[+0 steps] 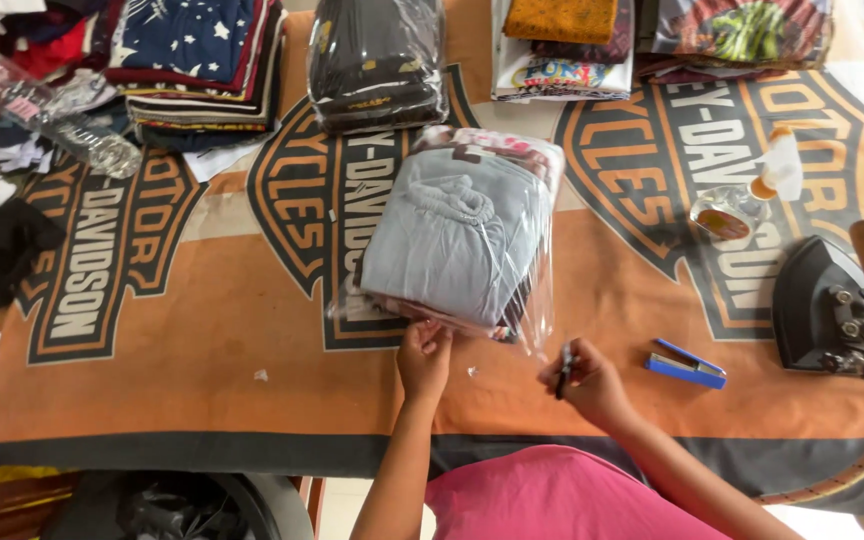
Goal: The person places a stack of folded clothes into a clear plastic bag on a table. They fold the top of the bag over the clothes and use a stapler to seal the package. Finally, they use scissors to trim the excess plastic from the sealed bag.
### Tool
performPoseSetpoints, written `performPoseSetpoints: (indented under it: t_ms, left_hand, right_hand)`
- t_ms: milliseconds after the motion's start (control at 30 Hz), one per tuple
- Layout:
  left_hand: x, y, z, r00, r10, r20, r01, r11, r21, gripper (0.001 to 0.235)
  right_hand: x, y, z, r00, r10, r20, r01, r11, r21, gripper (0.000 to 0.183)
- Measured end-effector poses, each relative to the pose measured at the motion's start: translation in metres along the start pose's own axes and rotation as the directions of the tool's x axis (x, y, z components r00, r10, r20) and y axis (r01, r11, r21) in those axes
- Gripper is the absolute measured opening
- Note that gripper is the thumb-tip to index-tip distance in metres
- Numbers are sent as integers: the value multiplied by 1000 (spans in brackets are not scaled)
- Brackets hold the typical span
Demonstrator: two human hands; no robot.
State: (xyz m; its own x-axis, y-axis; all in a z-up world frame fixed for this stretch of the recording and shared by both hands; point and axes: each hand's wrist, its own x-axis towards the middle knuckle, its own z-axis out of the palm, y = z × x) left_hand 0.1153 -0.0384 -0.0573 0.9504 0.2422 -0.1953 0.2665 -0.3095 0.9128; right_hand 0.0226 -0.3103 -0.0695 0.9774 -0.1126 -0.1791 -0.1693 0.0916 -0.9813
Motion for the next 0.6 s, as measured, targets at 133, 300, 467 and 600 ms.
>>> performPoseSetpoints:
  t_ms: [133, 300, 467, 600]
  left_hand:
    - [-64, 54, 1, 979, -40, 199, 59, 994, -92, 28]
    - [-92, 69, 29, 964, 207, 165, -158, 950, -270, 41]
    - [-97, 57, 39, 982, 116, 147, -64, 947, -315, 21]
    - [-105, 41, 46, 961, 129, 243, -37, 936, -351, 37]
  right_hand:
    - [2, 15, 46, 997, 42, 60, -46, 997, 69, 38]
    - [6, 13, 45, 991, 67, 114, -78, 992, 97, 46]
    - [-11, -19, 26, 973, 164, 164, -173, 984, 40, 61]
    - [-24, -2, -3, 902, 297, 312, -325, 945, 39, 56]
